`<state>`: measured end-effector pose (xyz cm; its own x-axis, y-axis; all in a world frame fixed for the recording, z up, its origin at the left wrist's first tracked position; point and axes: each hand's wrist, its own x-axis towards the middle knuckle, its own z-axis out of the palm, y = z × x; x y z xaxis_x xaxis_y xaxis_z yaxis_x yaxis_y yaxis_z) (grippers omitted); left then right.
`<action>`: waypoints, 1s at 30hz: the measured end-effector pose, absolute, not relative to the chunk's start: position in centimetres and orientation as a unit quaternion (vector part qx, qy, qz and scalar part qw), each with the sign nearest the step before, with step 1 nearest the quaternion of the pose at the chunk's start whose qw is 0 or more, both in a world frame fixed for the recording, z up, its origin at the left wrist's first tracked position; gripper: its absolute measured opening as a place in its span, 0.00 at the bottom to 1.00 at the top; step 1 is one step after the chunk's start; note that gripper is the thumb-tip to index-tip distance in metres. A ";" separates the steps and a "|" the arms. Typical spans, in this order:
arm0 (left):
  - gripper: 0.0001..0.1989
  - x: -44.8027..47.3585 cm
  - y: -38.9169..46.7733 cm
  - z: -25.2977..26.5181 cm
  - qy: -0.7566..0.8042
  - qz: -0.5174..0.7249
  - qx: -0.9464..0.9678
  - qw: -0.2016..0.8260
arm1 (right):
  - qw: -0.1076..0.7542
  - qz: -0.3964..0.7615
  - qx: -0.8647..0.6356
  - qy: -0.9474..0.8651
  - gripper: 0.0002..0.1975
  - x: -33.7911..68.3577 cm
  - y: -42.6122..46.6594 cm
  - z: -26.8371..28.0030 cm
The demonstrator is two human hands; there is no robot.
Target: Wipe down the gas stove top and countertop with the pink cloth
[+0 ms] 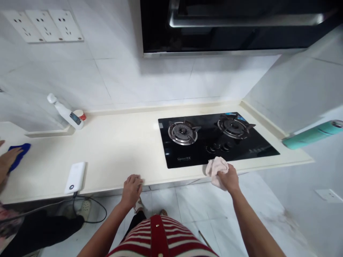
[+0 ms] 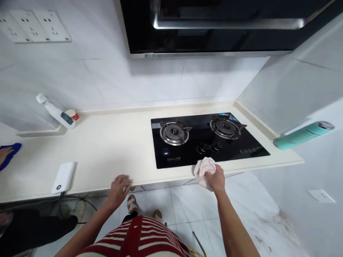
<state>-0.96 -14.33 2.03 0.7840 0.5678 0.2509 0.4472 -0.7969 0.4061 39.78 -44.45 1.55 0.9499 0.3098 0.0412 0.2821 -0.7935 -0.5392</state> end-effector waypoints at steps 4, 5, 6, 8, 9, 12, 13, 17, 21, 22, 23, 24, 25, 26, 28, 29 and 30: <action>0.10 -0.6 -15.4 1.7 0.308 0.181 0.923 0.143 | 0.342 0.023 -0.916 -0.209 0.29 36.7 -38.4 1.2; 0.10 -0.5 -15.6 1.7 0.315 0.180 0.921 0.140 | 0.327 0.015 -0.915 -0.234 0.28 35.3 -36.5 1.1; 0.10 -0.5 -15.8 1.8 0.320 0.179 0.920 0.138 | 0.306 0.005 -0.915 -0.263 0.27 33.6 -34.6 1.2; 0.10 -0.5 -16.2 2.1 0.326 0.178 0.918 0.136 | 0.254 -0.012 -0.908 -0.334 0.26 29.9 -31.0 1.7; 0.10 -0.6 -16.2 2.3 0.327 0.178 0.918 0.136 | 0.231 -0.011 -0.898 -0.375 0.26 28.0 -29.4 2.2; 0.10 -0.8 -16.0 2.7 0.322 0.179 0.919 0.141 | 0.177 0.026 -0.853 -0.490 0.28 22.7 -25.9 3.9; 0.09 -0.9 -15.7 2.7 0.319 0.178 0.919 0.146 | 0.159 0.041 -0.835 -0.524 0.28 21.3 -25.1 4.4; 0.07 -0.5 -13.1 1.8 0.295 0.183 0.920 0.181 | 0.128 0.066 -0.780 -0.609 0.30 19.5 -23.3 5.3; 0.09 0.7 -10.1 1.0 0.269 0.227 0.904 0.241 | 0.144 0.042 -0.827 -0.542 0.27 22.4 -23.4 4.9; 0.10 0.8 -9.5 1.1 0.272 0.244 0.896 0.252 | 0.146 0.035 -0.845 -0.514 0.25 23.3 -23.7 4.8; 0.10 0.7 -9.0 1.4 0.282 0.261 0.887 0.255 | 0.146 0.028 -0.860 -0.488 0.23 24.3 -24.0 4.7; 0.10 0.5 -8.6 1.7 0.298 0.274 0.880 0.249 | 0.144 0.021 -0.875 -0.462 0.21 25.2 -24.4 4.6; 0.11 0.0 -8.1 2.0 0.321 0.282 0.873 0.236 | 0.140 0.017 -0.887 -0.439 0.19 26.2 -25.0 4.5; 0.12 -0.6 -7.7 2.2 0.349 0.286 0.866 0.218 | 0.133 0.010 -0.901 -0.412 0.16 27.2 -25.7 4.4; 0.14 -2.4 -6.6 2.5 0.416 0.286 0.846 0.175 | 0.116 0.006 -0.936 -0.333 0.15 29.4 -27.3 3.7; 0.16 -3.5 -6.0 2.6 0.450 0.286 0.832 0.154 | 0.107 0.014 -0.947 -0.302 0.16 30.5 -28.2 3.2; 0.16 -4.7 -5.4 2.6 0.484 0.286 0.816 0.133 | 0.102 0.012 -0.955 -0.280 0.18 31.5 -29.0 2.7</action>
